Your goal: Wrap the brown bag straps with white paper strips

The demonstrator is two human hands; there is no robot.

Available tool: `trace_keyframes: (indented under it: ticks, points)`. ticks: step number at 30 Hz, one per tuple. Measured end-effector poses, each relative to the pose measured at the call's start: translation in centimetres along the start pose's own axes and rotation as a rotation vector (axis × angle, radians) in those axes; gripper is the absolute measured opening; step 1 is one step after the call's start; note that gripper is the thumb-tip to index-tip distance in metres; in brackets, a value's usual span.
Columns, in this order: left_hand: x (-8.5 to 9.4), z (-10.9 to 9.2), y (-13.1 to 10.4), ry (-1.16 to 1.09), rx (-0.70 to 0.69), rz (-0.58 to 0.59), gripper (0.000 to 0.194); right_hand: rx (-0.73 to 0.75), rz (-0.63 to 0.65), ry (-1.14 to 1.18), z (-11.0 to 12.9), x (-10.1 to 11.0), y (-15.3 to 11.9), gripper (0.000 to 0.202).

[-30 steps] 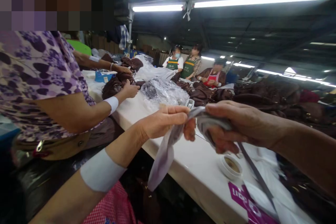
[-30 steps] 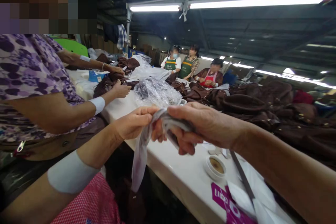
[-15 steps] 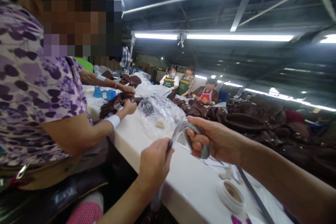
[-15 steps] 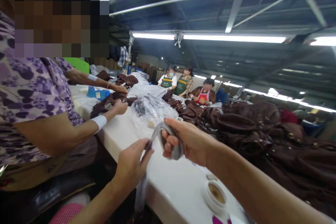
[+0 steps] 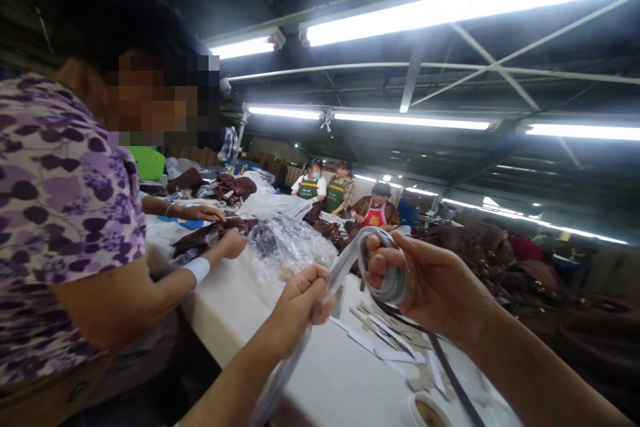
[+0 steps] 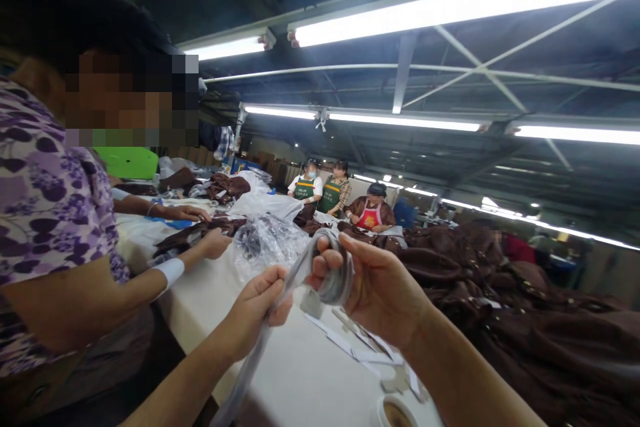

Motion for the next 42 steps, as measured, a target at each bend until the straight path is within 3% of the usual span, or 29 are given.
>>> trace_keyframes:
  ticks: [3, 5, 7, 12, 16, 19, 22, 26, 30, 34, 37, 42]
  points:
    - [-0.1, 0.0, 0.5, -0.128, 0.005, 0.078, 0.045, 0.06, 0.07, 0.038, 0.2, -0.5, 0.5, 0.022]
    - [0.2, 0.4, 0.4, -0.061, -0.033, 0.072, 0.047, 0.052, 0.098, 0.069, -0.3, -0.3, 0.8, 0.024]
    - [0.5, 0.5, 0.1, 0.118, -0.092, 0.03, 0.043, 0.037, 0.104, 0.098, -0.7, 0.1, 0.9, 0.024]
    - [0.0, -0.5, -0.6, 0.694, -0.3, -0.109, 0.012, 0.085, 0.079, 0.138, -0.7, 0.4, 0.7, 0.023]
    - [-1.2, -1.4, -0.5, 1.19, -0.571, -0.225, 0.022, 0.168, 0.055, 0.1, -0.6, -0.2, 0.6, 0.024]
    - [-1.5, -1.1, 0.0, 1.356, -0.56, -0.296, 0.024, 0.238, 0.032, 0.046, -0.7, -0.5, 0.8, 0.024]
    - [-1.5, -0.7, 0.5, 1.325, -0.462, -0.29, 0.024, 0.318, 0.017, -0.032, -0.4, -1.0, 1.4, 0.026]
    - [-1.5, -1.0, 0.9, 1.102, -0.352, -0.263, 0.021, 0.416, 0.02, -0.139, 0.7, -2.2, 2.4, 0.023]
    - [-1.6, -1.9, 0.7, 0.873, -0.267, -0.137, 0.018, 0.58, -0.038, -0.214, 2.0, -2.8, 3.2, 0.016]
    - [-0.8, -2.1, -0.7, 0.588, -0.066, -0.003, 0.018, 0.659, -0.099, -0.278, 1.8, -2.4, 3.9, 0.02]
    - [0.3, -1.6, -2.0, 0.488, 0.042, 0.032, 0.021, 0.679, -0.123, -0.344, 1.2, -1.9, 4.3, 0.028]
    - [1.6, -0.2, -3.2, 0.469, 0.08, 0.053, 0.029, 0.746, -0.159, -0.506, 0.9, -0.8, 4.8, 0.035]
Point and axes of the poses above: each hand's wrist, its own y-axis towards the middle knuckle, its own x-axis out of the back of the hand, z = x × y, the point moved 3 cm from there along y, towards the middle knuckle, and after that the axes turned 4 degrees about -y, right-handed, at the moved point
